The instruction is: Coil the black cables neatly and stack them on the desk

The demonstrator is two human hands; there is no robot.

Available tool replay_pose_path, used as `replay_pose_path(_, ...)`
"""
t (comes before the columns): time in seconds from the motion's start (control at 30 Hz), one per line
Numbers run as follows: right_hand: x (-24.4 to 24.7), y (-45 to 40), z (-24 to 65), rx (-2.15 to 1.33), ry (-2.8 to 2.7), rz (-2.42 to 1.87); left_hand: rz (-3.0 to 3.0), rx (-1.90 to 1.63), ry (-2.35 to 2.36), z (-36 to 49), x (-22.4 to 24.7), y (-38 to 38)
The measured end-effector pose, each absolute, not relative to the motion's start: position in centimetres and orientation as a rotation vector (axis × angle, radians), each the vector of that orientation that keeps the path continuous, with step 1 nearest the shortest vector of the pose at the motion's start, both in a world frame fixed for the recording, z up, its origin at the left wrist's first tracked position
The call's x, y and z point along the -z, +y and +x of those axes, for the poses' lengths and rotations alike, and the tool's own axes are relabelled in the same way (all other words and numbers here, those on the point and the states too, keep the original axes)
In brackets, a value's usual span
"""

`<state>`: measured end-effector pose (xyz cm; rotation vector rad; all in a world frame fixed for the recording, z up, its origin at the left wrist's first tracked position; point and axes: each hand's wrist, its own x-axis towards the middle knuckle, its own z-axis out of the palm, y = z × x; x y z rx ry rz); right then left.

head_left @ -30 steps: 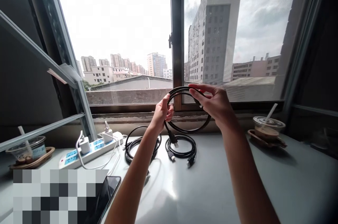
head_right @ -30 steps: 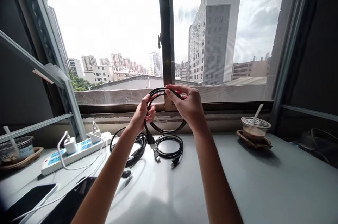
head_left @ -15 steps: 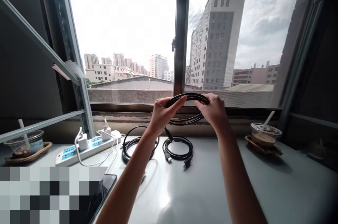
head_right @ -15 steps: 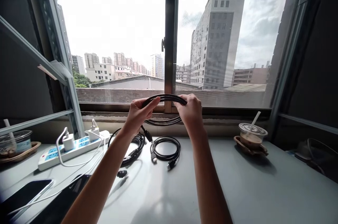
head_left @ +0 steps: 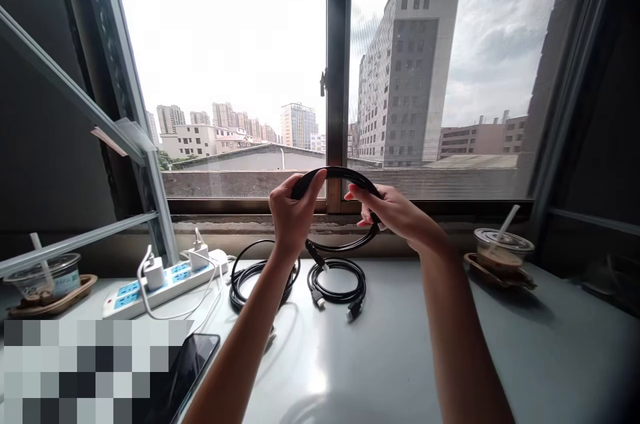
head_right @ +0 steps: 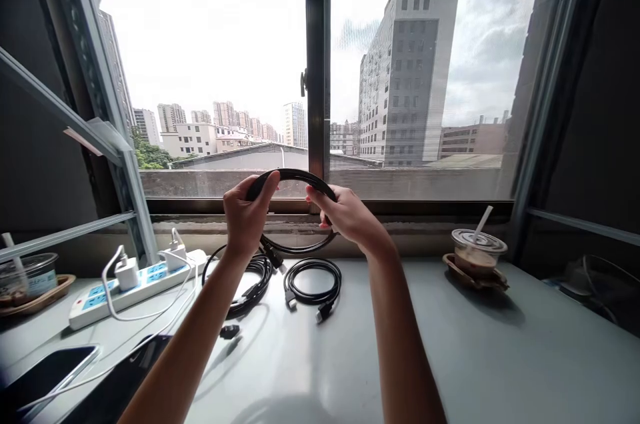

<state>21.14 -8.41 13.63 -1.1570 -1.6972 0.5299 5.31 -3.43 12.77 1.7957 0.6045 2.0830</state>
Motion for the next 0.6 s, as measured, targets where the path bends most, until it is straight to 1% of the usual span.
replay_pose_path(0.07, -13.6, -8.6, 20.7, -0.508, -1.661, -1.236, 1.776, -2.049, 0.589, 5.1, -12.7, -3.0)
replay_pose_path(0.17, -13.2, -7.8, 20.1, -0.334, -1.658, -1.378, 1.679, -1.871, 0.577, 5.0, -12.6, -2.3)
replay_pose_path(0.3, -12.1, -5.5, 19.9, 0.091, -1.723, -1.449, 1.330, -1.514, 0.562, 5.5, -12.1, -1.6)
replay_pose_path(0.4, -11.4, -4.3, 20.4, 0.334, -1.764, -1.449, 1.076, -1.386, 0.486, 6.0, -11.6, -1.2)
replay_pose_path(0.5, -11.2, -3.7, 21.3, 0.403, -1.834, -1.363, 0.923, -1.282, 0.430, 6.2, -11.4, -1.0)
replay_pose_path(0.6, -11.2, -3.4, 22.0, 0.427, -1.842, -1.328, 0.880, -1.249, 0.442, 6.2, -11.2, -0.9)
